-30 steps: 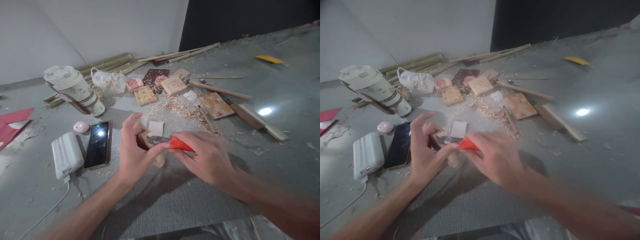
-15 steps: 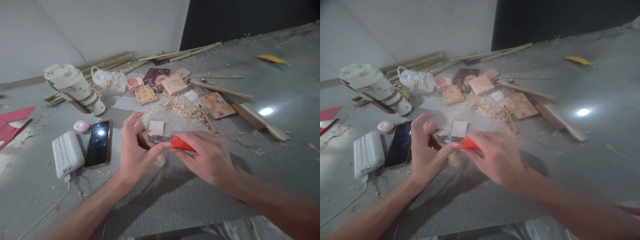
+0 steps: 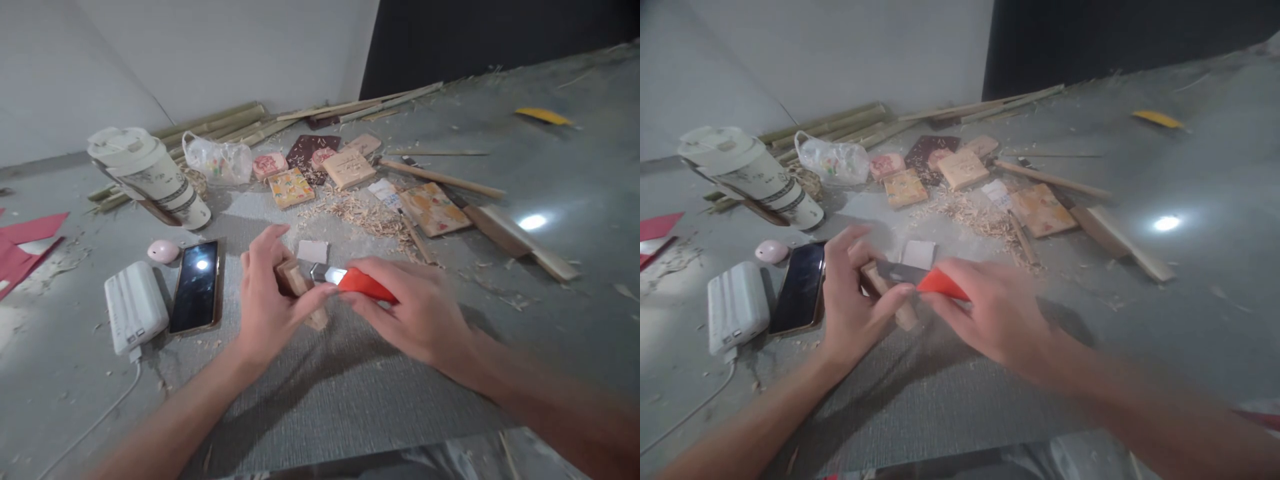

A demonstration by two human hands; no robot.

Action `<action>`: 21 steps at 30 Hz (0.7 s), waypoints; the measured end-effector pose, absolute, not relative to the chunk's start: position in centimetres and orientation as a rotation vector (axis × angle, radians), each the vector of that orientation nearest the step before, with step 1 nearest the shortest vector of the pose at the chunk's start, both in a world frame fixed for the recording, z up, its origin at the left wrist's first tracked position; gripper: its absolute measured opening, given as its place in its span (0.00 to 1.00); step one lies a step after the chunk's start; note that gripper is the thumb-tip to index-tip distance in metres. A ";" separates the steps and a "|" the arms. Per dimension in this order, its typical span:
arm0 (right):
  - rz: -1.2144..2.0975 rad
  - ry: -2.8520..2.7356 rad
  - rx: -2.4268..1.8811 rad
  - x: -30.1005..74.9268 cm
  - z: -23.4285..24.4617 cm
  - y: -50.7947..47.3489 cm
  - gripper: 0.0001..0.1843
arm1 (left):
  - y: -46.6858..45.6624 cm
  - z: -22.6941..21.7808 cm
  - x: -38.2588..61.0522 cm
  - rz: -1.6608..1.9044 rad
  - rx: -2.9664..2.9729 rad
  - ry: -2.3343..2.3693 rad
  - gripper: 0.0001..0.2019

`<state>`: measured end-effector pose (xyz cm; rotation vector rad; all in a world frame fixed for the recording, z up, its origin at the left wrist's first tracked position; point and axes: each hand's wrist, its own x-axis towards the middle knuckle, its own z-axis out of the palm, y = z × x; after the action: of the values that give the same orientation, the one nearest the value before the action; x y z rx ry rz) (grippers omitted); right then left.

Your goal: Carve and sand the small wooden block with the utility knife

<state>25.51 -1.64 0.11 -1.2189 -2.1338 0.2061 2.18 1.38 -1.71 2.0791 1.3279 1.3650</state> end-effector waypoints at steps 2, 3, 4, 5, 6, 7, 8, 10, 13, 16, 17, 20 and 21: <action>0.255 -2.175 -1.193 25.6 0.2 -1.6 0.11 | 1.4 -1.8 2.1 1.352 2.156 1.296 0.41; 0.274 -2.190 -1.183 25.6 0.2 -1.5 0.11 | 1.4 -1.8 2.0 1.352 2.185 1.279 0.41; 0.284 -2.202 -1.174 25.6 0.3 -1.5 0.11 | 1.5 -1.7 2.0 1.352 2.205 1.272 0.41; 0.284 -2.211 -1.164 25.7 0.3 -1.4 0.12 | 1.5 -1.7 2.0 1.354 2.219 1.270 0.41; 0.276 -2.218 -1.152 25.7 0.3 -1.4 0.12 | 1.5 -1.7 1.9 1.352 2.228 1.269 0.42; 0.265 -2.225 -1.137 25.8 0.3 -1.3 0.12 | 1.6 -1.6 1.9 1.345 2.239 1.265 0.42; 0.254 -2.232 -1.120 25.8 0.3 -1.2 0.12 | 1.6 -1.5 1.9 1.334 2.250 1.259 0.43; 0.235 -2.243 -1.093 25.8 0.2 -1.2 0.12 | 1.7 -1.5 1.7 1.303 2.269 1.245 0.45; 0.201 -2.242 -1.092 25.7 0.2 -1.2 0.12 | 1.8 -1.5 1.5 1.285 2.293 1.228 0.45; 0.169 -2.220 -1.123 25.7 0.3 -1.3 0.13 | 1.8 -1.7 1.5 1.303 2.295 1.244 0.44; 0.156 -2.211 -1.132 25.6 0.3 -1.4 0.13 | 1.8 -1.7 1.5 1.309 2.285 1.262 0.43; 0.104 -2.186 -1.142 25.5 0.4 -1.5 0.13 | 1.6 -1.7 1.7 1.311 2.240 1.322 0.41; 0.084 -2.179 -1.139 25.4 0.4 -1.5 0.13 | 1.5 -1.6 1.8 1.306 2.224 1.336 0.40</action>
<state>25.41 -1.50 0.43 -1.1393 -2.1794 0.0838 1.84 1.48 -1.63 2.2237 1.3360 1.3062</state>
